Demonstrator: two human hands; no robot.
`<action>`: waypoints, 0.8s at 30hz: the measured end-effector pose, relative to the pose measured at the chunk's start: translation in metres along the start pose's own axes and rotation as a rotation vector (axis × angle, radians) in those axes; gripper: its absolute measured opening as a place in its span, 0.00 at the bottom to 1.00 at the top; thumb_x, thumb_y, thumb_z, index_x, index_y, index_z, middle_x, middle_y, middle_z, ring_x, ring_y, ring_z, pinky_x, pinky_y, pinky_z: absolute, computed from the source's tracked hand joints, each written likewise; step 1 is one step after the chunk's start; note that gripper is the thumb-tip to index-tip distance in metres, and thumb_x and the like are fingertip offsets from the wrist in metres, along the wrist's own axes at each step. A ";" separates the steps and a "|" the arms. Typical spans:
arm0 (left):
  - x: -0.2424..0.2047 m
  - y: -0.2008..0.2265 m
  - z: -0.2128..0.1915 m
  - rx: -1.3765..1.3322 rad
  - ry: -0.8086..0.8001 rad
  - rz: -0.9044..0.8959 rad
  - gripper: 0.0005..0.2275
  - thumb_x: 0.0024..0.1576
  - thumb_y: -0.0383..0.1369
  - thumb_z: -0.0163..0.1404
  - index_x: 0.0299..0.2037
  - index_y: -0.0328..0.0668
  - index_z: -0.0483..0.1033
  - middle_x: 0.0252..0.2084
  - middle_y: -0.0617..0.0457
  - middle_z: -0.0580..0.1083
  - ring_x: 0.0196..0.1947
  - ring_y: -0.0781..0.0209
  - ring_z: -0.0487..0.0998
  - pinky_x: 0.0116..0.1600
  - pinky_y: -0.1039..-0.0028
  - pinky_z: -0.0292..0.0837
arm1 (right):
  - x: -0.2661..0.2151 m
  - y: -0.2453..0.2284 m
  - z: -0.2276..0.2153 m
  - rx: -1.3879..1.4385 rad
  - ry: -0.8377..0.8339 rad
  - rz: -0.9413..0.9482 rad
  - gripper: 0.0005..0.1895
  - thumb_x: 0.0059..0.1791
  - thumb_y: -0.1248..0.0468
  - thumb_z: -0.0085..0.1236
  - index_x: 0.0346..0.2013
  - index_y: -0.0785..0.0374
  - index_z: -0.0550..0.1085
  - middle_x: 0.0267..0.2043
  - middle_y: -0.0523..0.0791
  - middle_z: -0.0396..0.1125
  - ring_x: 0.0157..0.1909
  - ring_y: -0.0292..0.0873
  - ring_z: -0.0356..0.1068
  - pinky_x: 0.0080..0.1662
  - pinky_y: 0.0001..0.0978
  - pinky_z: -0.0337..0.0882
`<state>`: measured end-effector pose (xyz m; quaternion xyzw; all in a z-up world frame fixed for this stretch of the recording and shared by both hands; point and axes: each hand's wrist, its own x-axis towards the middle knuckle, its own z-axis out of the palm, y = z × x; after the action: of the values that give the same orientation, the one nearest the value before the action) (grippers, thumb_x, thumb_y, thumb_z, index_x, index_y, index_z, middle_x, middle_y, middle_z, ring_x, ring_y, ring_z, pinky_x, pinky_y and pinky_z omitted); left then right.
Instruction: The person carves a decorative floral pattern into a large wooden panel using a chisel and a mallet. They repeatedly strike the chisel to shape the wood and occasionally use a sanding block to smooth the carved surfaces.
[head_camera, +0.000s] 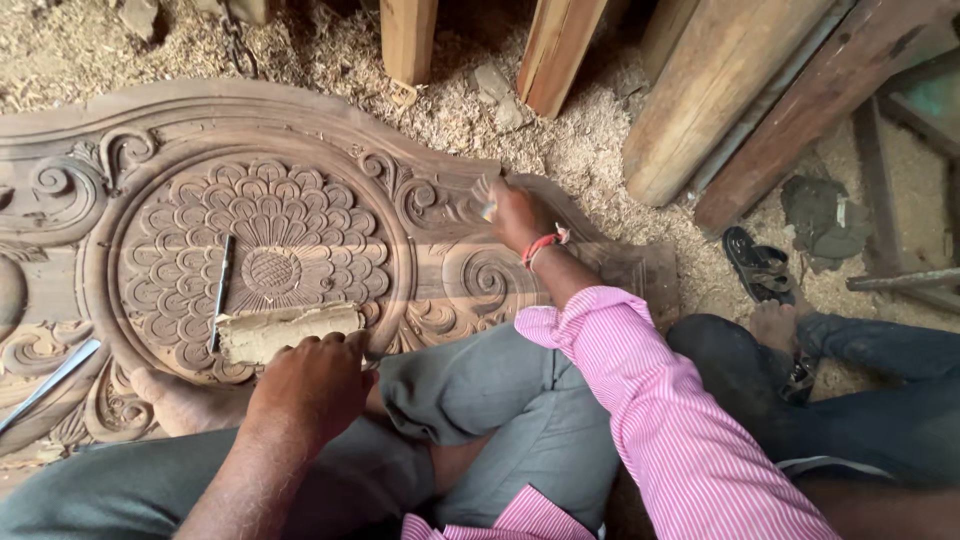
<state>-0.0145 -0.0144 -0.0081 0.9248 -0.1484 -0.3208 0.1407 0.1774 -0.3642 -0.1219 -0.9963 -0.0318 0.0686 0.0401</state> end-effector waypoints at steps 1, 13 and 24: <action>-0.001 0.000 0.000 -0.007 0.014 0.008 0.18 0.61 0.48 0.48 0.54 0.47 0.71 0.48 0.49 0.77 0.53 0.49 0.78 0.56 0.57 0.74 | -0.003 0.005 -0.001 -0.132 0.010 -0.052 0.04 0.49 0.65 0.58 0.39 0.57 0.74 0.36 0.52 0.75 0.39 0.56 0.76 0.41 0.51 0.73; -0.002 0.002 -0.002 -0.016 -0.019 0.019 0.18 0.62 0.48 0.47 0.54 0.45 0.70 0.49 0.47 0.77 0.53 0.48 0.78 0.56 0.59 0.74 | 0.021 -0.073 0.004 0.417 0.318 -0.064 0.06 0.47 0.62 0.66 0.37 0.57 0.79 0.36 0.47 0.77 0.36 0.48 0.78 0.38 0.40 0.75; -0.002 -0.001 -0.010 0.014 -0.021 0.034 0.20 0.62 0.49 0.47 0.55 0.43 0.70 0.49 0.48 0.76 0.53 0.50 0.77 0.55 0.56 0.73 | 0.025 -0.064 -0.016 0.256 0.087 -0.255 0.09 0.50 0.59 0.63 0.42 0.56 0.76 0.40 0.49 0.76 0.41 0.52 0.77 0.41 0.44 0.74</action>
<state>-0.0095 -0.0113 0.0005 0.9197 -0.1680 -0.3271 0.1379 0.2005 -0.3001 -0.1042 -0.9730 -0.1473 0.0233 0.1761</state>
